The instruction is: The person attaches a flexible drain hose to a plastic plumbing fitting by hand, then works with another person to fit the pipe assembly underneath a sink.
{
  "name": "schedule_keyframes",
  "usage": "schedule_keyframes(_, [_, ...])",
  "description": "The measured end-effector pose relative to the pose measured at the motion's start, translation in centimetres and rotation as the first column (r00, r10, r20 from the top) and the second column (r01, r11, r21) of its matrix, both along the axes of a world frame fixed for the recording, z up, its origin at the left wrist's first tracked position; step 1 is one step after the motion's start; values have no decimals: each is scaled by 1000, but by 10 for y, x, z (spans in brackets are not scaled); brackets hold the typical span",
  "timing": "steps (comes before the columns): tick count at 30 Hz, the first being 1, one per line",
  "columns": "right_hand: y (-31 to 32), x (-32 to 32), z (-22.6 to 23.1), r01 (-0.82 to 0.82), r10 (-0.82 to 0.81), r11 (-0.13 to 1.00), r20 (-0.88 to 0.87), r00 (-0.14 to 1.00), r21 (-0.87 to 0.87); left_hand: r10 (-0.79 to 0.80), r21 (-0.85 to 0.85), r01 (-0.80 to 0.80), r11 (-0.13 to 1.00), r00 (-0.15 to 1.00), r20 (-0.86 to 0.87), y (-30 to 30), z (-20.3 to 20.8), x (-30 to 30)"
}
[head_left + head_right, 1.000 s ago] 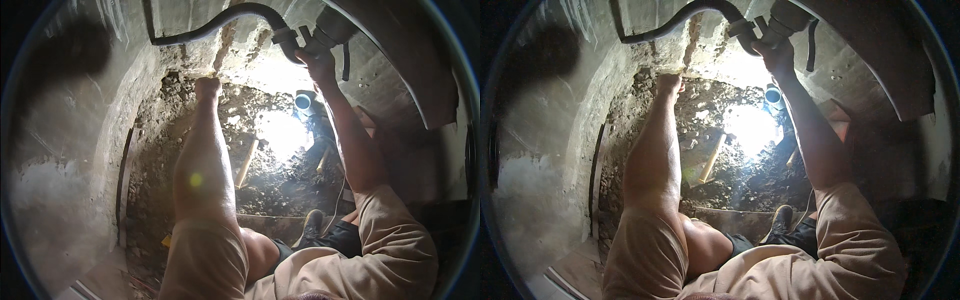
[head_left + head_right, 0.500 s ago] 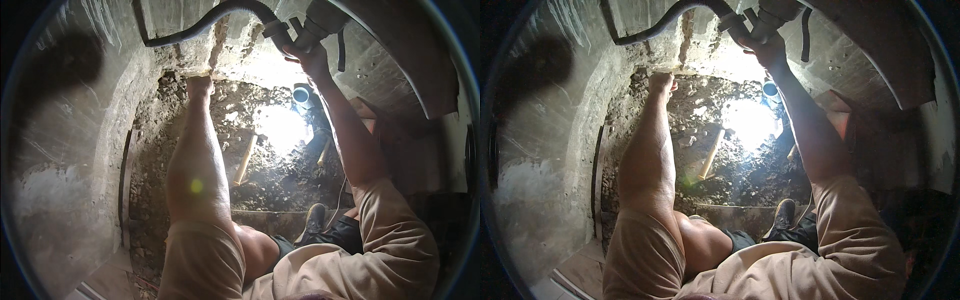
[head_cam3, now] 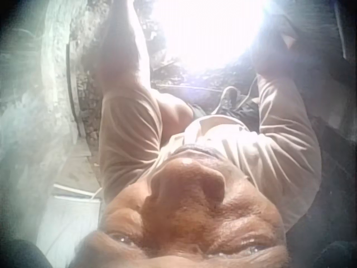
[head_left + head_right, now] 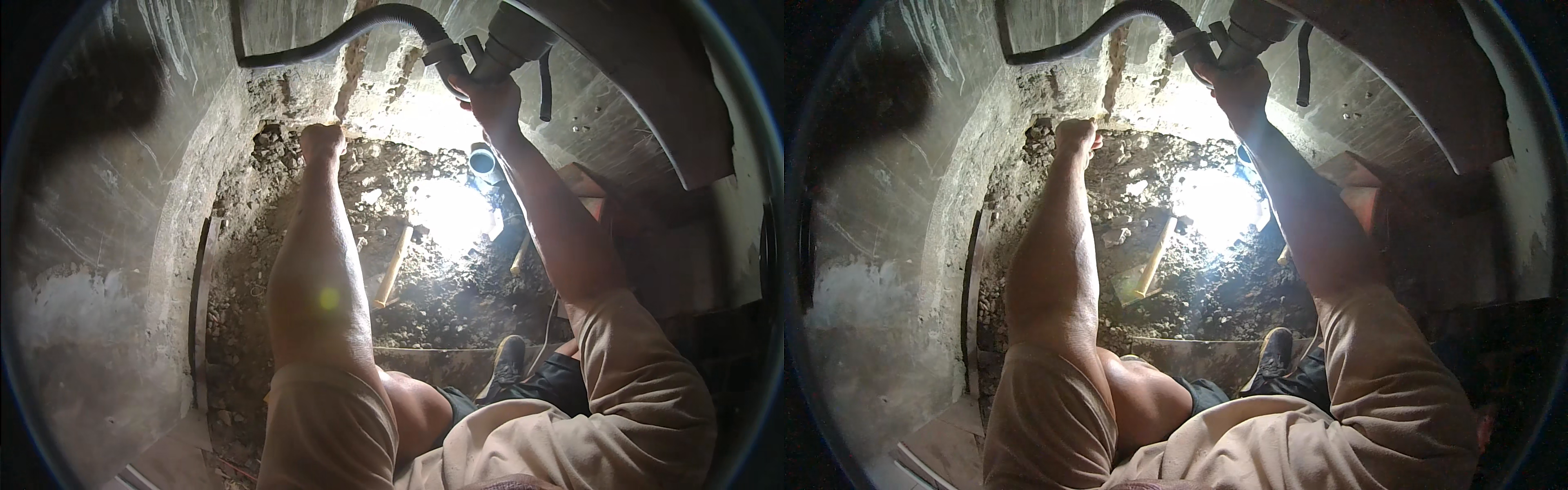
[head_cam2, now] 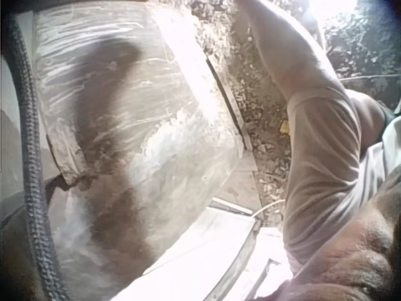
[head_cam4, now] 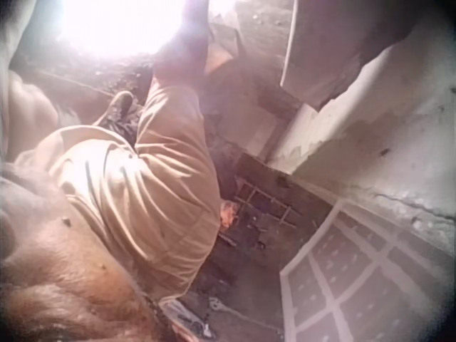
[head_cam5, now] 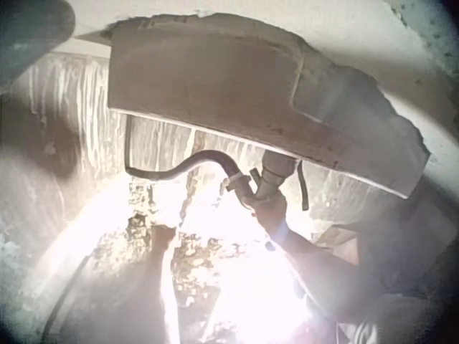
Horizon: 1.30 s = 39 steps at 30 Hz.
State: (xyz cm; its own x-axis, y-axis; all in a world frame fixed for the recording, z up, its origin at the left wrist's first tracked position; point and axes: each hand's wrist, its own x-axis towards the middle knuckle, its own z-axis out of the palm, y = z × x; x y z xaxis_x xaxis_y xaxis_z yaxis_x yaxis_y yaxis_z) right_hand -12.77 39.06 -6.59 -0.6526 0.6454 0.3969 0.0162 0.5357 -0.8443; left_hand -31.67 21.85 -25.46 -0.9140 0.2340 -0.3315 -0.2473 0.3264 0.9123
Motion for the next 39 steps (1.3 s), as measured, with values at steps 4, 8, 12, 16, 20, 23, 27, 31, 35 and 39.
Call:
schedule_keyframes(4, [-3,8,7,-24,25,1000,60,998,-18,15,-99,-29,995,990,-138,6,2,2])
schedule_keyframes(8, [-12,2,7,-32,34,999,48,998,-32,19,-74,-28,997,993,-118,8,-15,-12])
schedule_keyframes(12, [0,7,-1,-68,68,998,38,997,-11,20,-41,-22,999,998,-62,21,-13,-11])
schedule_keyframes(16, [-4,7,-3,-110,109,986,-21,994,-123,-1,-51,-1,999,999,-44,25,-14,-12])
schedule_keyframes(20, [4,1,-8,-42,42,998,-15,999,-53,-40,-81,36,996,998,-53,26,-14,-13])
schedule_keyframes(23, [4,3,-7,-4,3,1000,-41,999,-22,-57,-83,53,995,997,-43,28,-7,-10])
schedule_keyframes(27, [-9,1,-2,-2,0,999,-39,999,-36,-17,-79,13,997,998,-60,24,-12,-14])
schedule_keyframes(31, [-7,0,-3,-13,7,998,-88,996,-65,-11,-48,10,999,999,-29,31,-6,-9])
schedule_keyframes(35, [4,-6,-9,100,-107,993,-112,988,-67,-69,20,70,997,997,-43,39,0,-6])
schedule_keyframes(39, [-11,-16,-17,88,-96,992,-88,991,-89,-47,-49,43,998,996,-74,25,-21,-16])
